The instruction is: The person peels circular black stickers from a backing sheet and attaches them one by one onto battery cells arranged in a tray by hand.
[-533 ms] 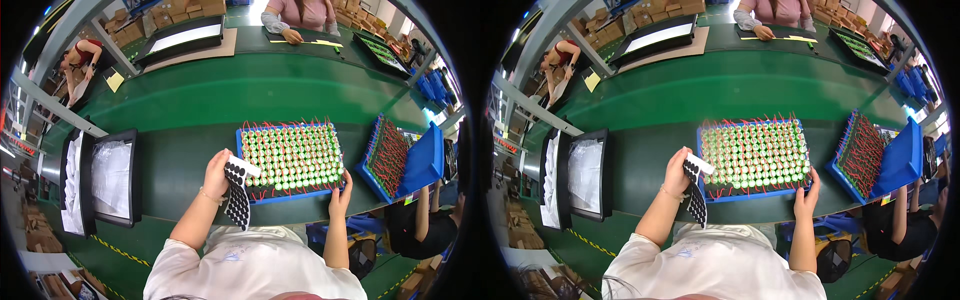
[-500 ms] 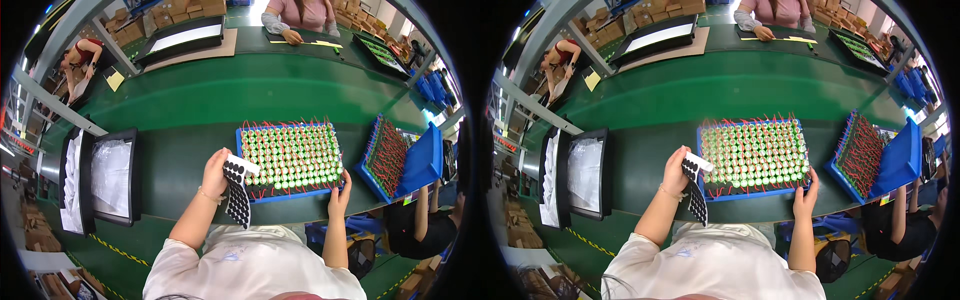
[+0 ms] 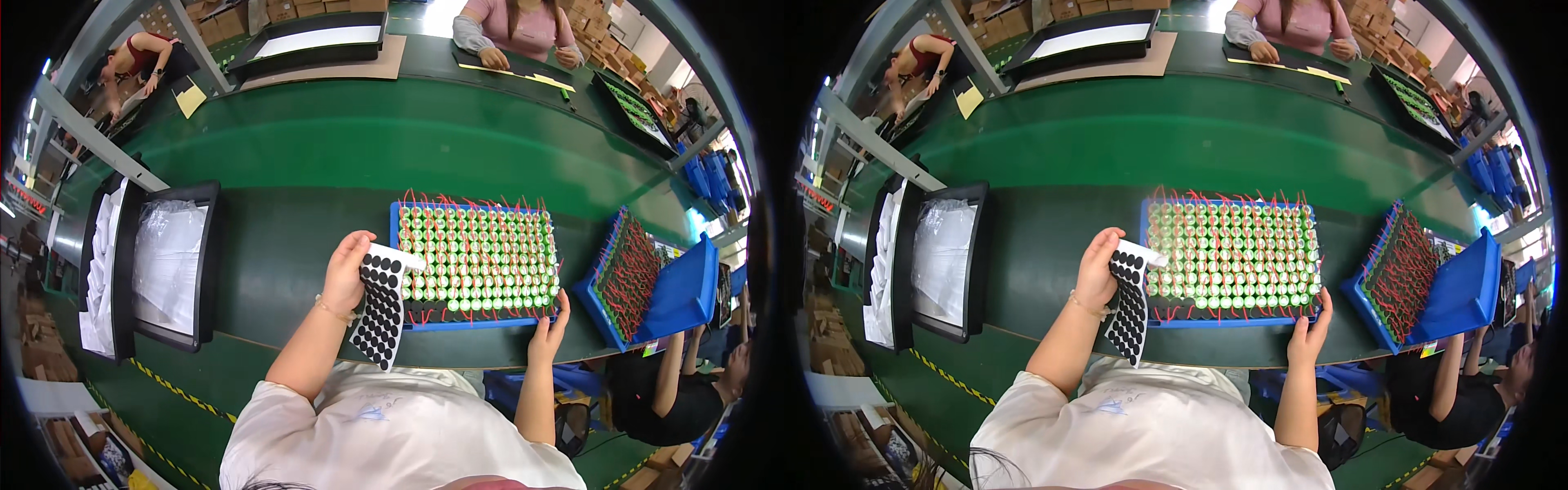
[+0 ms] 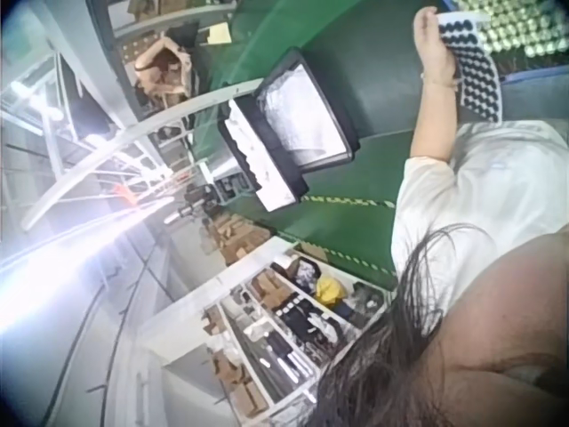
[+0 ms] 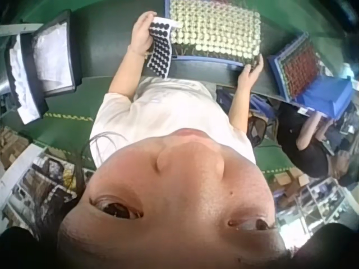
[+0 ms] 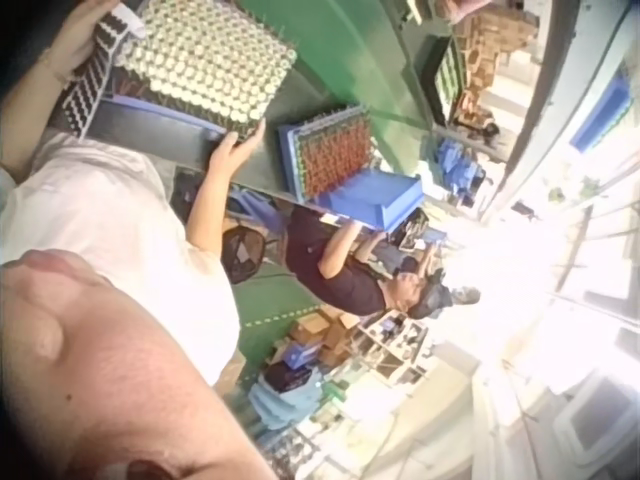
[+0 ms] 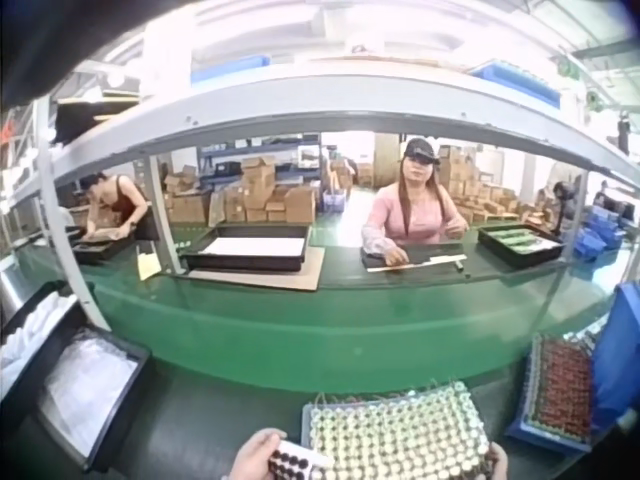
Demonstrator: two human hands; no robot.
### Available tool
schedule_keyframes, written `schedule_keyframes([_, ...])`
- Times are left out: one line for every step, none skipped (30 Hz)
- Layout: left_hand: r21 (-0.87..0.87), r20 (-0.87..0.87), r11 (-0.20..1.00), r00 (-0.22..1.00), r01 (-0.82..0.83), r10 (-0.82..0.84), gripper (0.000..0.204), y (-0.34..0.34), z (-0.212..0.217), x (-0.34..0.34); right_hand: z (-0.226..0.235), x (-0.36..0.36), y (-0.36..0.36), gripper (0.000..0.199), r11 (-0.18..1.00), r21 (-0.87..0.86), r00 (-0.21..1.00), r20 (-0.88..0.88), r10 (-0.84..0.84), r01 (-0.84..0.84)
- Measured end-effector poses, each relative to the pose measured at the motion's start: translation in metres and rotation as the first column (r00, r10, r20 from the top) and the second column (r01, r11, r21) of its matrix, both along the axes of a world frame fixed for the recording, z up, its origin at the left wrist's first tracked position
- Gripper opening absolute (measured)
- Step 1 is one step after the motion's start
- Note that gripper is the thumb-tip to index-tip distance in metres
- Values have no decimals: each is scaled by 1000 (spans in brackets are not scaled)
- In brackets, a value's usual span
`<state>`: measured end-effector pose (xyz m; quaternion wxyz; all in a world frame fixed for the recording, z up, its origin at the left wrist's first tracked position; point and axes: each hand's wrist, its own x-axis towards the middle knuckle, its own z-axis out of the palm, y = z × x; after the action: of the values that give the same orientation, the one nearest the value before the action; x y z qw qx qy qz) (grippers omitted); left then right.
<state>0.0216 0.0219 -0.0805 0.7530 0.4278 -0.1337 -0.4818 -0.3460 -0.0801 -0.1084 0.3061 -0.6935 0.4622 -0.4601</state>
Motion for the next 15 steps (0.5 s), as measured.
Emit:
schedule_keyframes([21,-1,1000,1000,-8,8,15,-1,-1,-1,-2,-1,-1,56,1000,-14,1000,-6,-13,13])
schedule_keyframes([26,-1,1000,1000,-8,8,15,-1,-2,-2,-3,-2,-1,56,1000,-10,1000,-6,-13,13])
schedule_keyframes([15,-19,1000,1000,1,0,15,-1,-3,-2,-3,-2,-1,56,1000,-9,1000,-1,-11,11])
schedule_keyframes([2,-35,1000,999,9,-9,16,-2,-3,-2,-2,-1,-2,56,1000,-9,1000,6,-10,10])
schedule_keyframes([-11,-55,999,998,34,-35,17,-2,-1,-3,-2,-1,-3,55,1000,-20,1000,7,-14,14])
schedule_keyframes([-8,-54,999,998,35,-35,17,-2,-1,-4,-2,0,-2,55,1000,-17,1000,8,-14,14])
schedule_keyframes([-2,-58,998,996,63,-63,17,-2,-2,-5,-1,0,-3,55,1000,-10,1000,8,-12,12])
schedule_keyframes([4,-62,996,994,91,-90,17,-3,-3,-5,-1,0,-2,56,1000,-2,1000,9,-10,10])
schedule_keyframes([-26,-78,993,990,117,-119,18,-3,-3,-5,-1,-1,-2,56,1000,-1,1000,10,-11,11])
schedule_keyframes([-24,-76,993,990,119,-121,18,-3,-4,-4,-3,-1,-2,57,1000,18,1000,21,0,0])
schedule_keyframes([-13,-59,993,991,118,-118,19,-3,-5,-4,-4,0,-2,60,999,36,999,32,11,-12])
schedule_keyframes([-2,-43,993,992,115,-115,20,-3,-5,-3,-4,0,-3,60,999,38,999,34,9,-10])
schedule_keyframes([4,-45,993,992,115,-115,20,-2,-4,-5,-2,0,-3,59,1000,18,1000,14,5,-6])
schedule_keyframes([7,-36,995,994,103,-102,22,-2,-1,-7,-2,0,-3,59,1000,-2,1000,-6,2,-2])
schedule_keyframes([9,-27,996,996,90,-89,23,-2,1,-8,-3,0,-3,57,1000,4,1000,-2,0,0])
